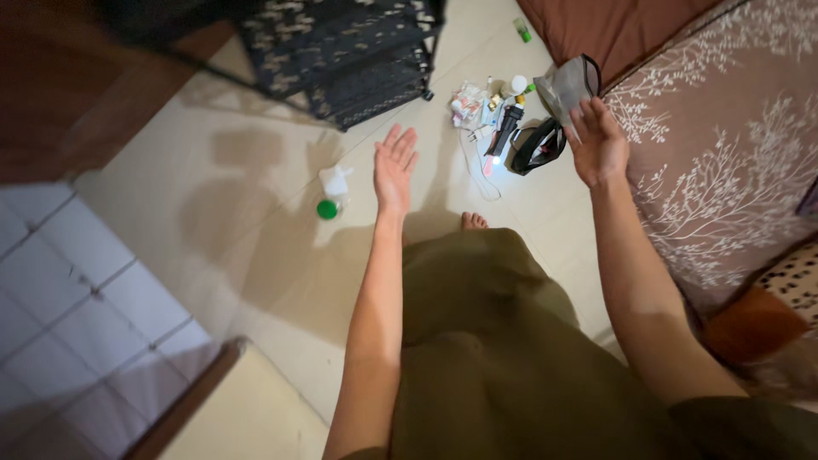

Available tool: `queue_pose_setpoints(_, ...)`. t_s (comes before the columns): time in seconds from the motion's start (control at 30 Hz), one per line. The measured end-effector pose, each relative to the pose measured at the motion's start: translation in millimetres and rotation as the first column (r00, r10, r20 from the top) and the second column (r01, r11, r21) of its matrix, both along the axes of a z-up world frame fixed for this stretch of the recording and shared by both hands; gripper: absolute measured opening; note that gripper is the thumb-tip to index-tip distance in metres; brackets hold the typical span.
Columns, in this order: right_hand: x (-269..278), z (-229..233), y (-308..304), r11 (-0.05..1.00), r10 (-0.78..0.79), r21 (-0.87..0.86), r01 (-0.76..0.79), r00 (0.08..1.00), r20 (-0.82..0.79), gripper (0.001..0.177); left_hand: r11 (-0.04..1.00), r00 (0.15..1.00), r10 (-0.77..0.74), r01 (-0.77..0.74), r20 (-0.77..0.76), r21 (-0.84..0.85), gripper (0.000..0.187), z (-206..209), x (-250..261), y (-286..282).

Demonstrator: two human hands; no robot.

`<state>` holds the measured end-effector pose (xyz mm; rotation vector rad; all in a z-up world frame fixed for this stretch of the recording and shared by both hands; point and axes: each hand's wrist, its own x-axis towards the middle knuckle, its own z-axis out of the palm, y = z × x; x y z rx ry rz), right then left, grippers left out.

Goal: The person assembles a black metal shelving unit by inserting legs and attaching perforated trays. Then they place various items onto the shelves, including a plastic bag, bottles, a charger, a hairbrush, and a jar with a green lid.

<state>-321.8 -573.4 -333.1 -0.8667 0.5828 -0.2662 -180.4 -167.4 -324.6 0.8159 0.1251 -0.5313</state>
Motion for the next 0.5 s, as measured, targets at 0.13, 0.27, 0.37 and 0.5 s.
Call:
queue_pose_setpoints(0.13, -26.1, -132.4, -15.4, 0.974, -0.224, -0.080, 0.212, 0.955, -0.197, 0.053, 0.971, 0.979, -0.205, 0.201, 0.015, 0.126, 0.073, -110.2, 18.1, -51.4)
queue_pose_setpoints(0.27, -47.4, -251.8, -12.2, 0.902, -0.416, -0.314, 0.296, 0.789, -0.452, 0.047, 0.928, 0.944, -0.329, 0.318, 0.028, 0.194, 0.075, -212.0, 35.4, -89.4)
queue_pose_setpoints(0.37, -52.9, -325.5, 1.4, 0.841, -0.477, -0.505, 0.196, 0.710, -0.519, 0.043, 0.883, 0.912, -0.408, 0.382, 0.045, 0.272, 0.076, -268.6, 60.0, -111.0)
queue_pose_setpoints(0.5, -43.6, -408.5, 17.7, 0.527, -0.645, -0.850, -0.012, 0.646, -0.408, 0.043, 0.794, 0.860, -0.508, 0.445, 0.049, 0.414, 0.077, -316.5, 106.6, -131.4)
